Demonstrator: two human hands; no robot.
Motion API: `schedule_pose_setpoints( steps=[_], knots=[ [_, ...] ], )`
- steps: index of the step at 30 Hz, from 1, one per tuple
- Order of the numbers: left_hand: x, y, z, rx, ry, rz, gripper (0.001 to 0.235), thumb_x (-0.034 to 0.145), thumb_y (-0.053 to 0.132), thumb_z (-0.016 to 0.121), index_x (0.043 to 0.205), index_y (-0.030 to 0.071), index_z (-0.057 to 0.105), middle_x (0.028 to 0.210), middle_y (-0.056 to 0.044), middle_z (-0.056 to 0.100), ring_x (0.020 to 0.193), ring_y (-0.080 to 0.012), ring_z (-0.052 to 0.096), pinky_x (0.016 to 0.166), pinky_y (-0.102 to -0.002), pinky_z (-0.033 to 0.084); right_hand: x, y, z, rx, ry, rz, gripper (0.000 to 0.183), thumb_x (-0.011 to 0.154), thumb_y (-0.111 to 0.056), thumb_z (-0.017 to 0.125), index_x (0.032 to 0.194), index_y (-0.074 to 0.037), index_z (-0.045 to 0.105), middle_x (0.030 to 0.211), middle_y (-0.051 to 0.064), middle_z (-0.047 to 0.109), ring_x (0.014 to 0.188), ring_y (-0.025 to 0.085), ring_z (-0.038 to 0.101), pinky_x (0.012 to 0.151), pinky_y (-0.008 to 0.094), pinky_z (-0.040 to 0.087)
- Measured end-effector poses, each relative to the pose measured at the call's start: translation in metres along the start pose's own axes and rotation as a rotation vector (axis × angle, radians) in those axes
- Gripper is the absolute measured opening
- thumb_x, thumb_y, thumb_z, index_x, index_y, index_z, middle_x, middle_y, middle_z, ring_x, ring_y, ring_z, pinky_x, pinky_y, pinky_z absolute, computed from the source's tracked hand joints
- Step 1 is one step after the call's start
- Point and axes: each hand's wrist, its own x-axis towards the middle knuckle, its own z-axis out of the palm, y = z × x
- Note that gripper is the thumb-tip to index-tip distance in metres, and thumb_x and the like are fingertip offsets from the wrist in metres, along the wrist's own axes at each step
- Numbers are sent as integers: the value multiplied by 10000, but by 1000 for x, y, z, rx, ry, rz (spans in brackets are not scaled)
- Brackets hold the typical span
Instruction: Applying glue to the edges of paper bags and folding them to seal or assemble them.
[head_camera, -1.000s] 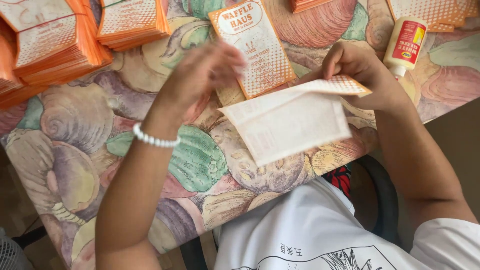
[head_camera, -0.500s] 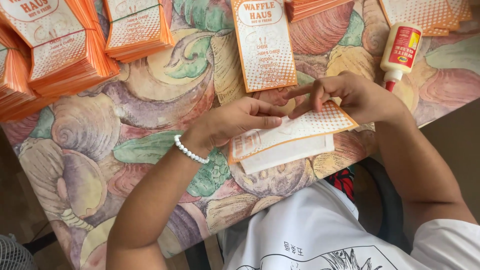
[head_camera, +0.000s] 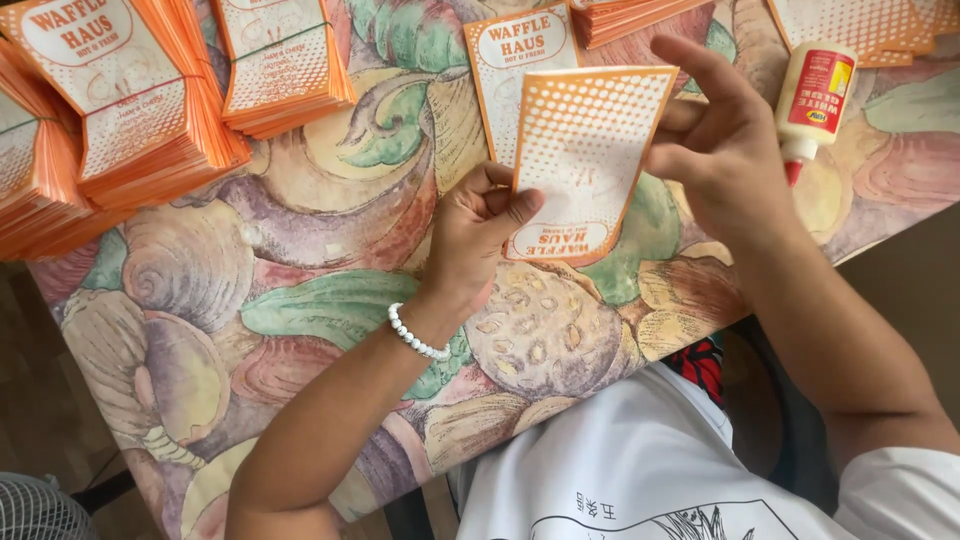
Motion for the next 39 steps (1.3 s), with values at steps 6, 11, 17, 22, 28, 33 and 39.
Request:
schedule_pose_setpoints(
  steps=[6, 11, 17, 22, 28, 33, 39],
  knots=[
    [1, 13, 10, 103, 10, 72, 344, 882, 160, 803, 1176, 39, 672, 1051, -83, 775, 994, -136, 719, 940, -278, 586, 11, -7, 36, -223, 225, -64, 618, 851, 10, 835, 1411, -29, 577, 1078, 80, 727, 947, 85, 706, 897, 232, 657],
    [4, 51, 33, 507, -80, 395, 308, 986, 338, 703, 1144, 75, 700, 853, 48, 644, 717, -48, 474, 606, -158, 390, -3, -28, 44, -677, 151, -277, 649, 856, -16, 888, 1419, 65, 575, 1341, 167, 629, 1246, 178, 572, 1065, 273, 504],
    [5, 57, 51, 572, -8, 501, 195, 990, 230, 728, 1121, 87, 751, 732, 50, 656, 659, -16, 453, 594, -184, 426, -11, -36, 48, -455, 227, -415, 699, 907, -8, 835, 1500, 31, 467, 1434, 170, 611, 1156, 378, 751, 838, 341, 661],
    [3, 59, 53, 557, -68, 596, 168, 1025, 214, 693, 1141, 95, 721, 1091, -62, 771, 916, -101, 729, 770, -197, 595, -16, -40, 46, -555, 260, -490, 555, 969, 50, 826, 1434, 87, 526, 1087, 271, 714, 1011, 246, 708, 874, 300, 592],
    [-3, 63, 55, 572, -42, 567, 194, 1035, 245, 675, 1153, 97, 716, 991, -52, 778, 817, -53, 665, 701, -180, 514, -23, -37, 37, -526, 249, -541, 581, 936, 104, 832, 1424, 99, 517, 1151, 252, 688, 1086, 382, 760, 836, 326, 634],
    [-6, 65, 50, 586, -79, 594, 209, 1057, 244, 639, 1164, 85, 723, 1087, -61, 773, 922, -89, 709, 781, -191, 569, -26, -48, 43, -517, 225, -507, 556, 951, 124, 801, 1426, 105, 512, 1088, 320, 683, 1023, 340, 734, 865, 386, 666],
    [-9, 65, 49, 569, -82, 567, 182, 1051, 207, 657, 1165, 86, 731, 1102, -52, 778, 799, -70, 584, 704, -183, 486, -27, -52, 43, -461, 212, -410, 482, 931, 115, 796, 1359, 101, 575, 1101, 283, 693, 981, 286, 736, 847, 345, 675]
  ],
)
